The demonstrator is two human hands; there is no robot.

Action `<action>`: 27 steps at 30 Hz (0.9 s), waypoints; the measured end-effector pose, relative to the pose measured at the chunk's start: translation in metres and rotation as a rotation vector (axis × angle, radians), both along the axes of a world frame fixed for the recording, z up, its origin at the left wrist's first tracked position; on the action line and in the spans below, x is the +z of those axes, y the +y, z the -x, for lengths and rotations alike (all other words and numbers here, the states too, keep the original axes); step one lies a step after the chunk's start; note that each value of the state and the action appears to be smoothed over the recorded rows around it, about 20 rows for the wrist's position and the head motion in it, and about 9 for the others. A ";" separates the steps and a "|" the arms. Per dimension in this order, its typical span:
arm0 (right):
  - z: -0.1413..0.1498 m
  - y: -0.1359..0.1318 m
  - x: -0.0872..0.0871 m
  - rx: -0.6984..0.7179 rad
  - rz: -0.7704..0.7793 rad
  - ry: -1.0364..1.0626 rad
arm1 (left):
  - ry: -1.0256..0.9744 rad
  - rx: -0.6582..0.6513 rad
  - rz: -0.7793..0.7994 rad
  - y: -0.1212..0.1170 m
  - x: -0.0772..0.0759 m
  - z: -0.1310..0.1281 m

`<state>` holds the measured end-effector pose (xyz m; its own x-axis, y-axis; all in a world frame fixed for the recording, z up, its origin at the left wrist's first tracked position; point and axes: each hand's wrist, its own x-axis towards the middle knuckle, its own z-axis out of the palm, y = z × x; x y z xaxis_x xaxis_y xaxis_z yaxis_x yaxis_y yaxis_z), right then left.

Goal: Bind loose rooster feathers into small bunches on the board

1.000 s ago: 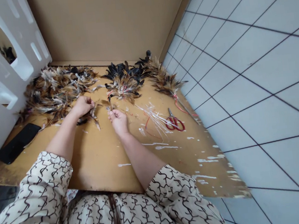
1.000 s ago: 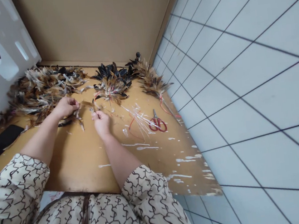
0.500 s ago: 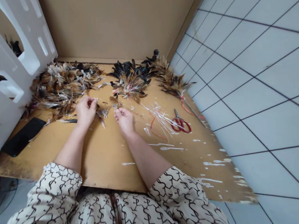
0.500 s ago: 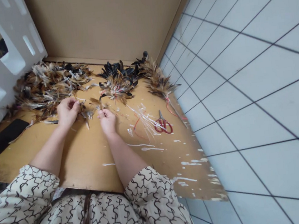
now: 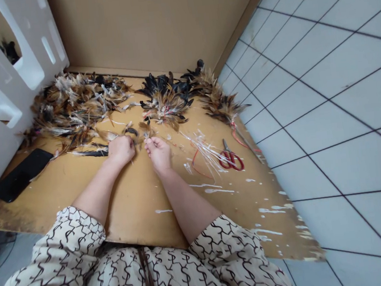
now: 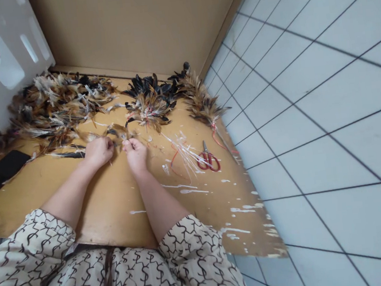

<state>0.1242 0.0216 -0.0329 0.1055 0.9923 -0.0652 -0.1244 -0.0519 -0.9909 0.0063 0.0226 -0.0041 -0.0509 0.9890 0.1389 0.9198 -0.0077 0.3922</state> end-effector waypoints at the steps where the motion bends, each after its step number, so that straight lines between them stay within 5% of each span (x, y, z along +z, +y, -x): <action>1: 0.000 0.000 0.000 0.002 0.001 0.004 | -0.026 0.003 0.006 0.000 0.000 0.001; 9: 0.001 0.000 0.002 -0.022 0.003 0.016 | -0.623 0.143 -0.118 -0.001 0.007 0.008; 15: 0.001 -0.002 0.006 -0.003 -0.024 0.038 | -1.202 0.164 -0.001 -0.002 0.013 0.002; 27: 0.004 -0.003 0.004 0.058 -0.005 0.073 | -1.502 0.099 0.145 -0.010 0.010 -0.021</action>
<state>0.1201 0.0183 -0.0288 0.0428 0.9970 -0.0652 -0.1928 -0.0558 -0.9797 0.0271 0.0122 0.0059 -0.1178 0.9735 -0.1961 -0.3291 0.1481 0.9326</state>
